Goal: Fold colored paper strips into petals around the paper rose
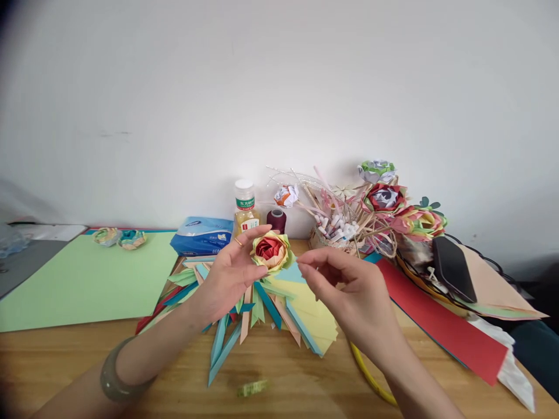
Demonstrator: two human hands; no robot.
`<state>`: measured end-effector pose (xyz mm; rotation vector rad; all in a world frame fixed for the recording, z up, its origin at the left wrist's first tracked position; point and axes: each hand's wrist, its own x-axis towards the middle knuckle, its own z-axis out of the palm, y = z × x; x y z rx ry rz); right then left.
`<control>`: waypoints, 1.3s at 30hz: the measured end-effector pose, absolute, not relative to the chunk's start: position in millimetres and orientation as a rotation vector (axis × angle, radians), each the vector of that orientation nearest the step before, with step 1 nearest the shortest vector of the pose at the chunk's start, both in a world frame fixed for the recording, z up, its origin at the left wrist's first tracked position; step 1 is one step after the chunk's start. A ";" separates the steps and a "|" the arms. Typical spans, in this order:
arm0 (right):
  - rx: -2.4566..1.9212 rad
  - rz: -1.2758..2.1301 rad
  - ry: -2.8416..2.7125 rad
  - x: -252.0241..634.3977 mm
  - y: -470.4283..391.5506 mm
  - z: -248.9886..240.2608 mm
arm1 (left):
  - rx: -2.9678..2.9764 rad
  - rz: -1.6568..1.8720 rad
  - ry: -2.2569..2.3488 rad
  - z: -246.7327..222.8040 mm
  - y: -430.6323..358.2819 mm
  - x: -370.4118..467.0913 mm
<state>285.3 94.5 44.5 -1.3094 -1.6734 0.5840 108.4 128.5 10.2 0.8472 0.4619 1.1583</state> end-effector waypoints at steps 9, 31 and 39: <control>-1.321 0.913 -1.587 277.5 95.4 47.9 | 1.149 1.175 0.404 0.9 124.3 108.6; -1.381 1.178 -1.460 277.3 101.3 45.9 | 1.482 1.279 0.468 -3.3 119.3 108.4; -1.315 1.334 -1.362 280.1 106.2 44.5 | 1.134 1.196 0.428 1.5 122.9 110.3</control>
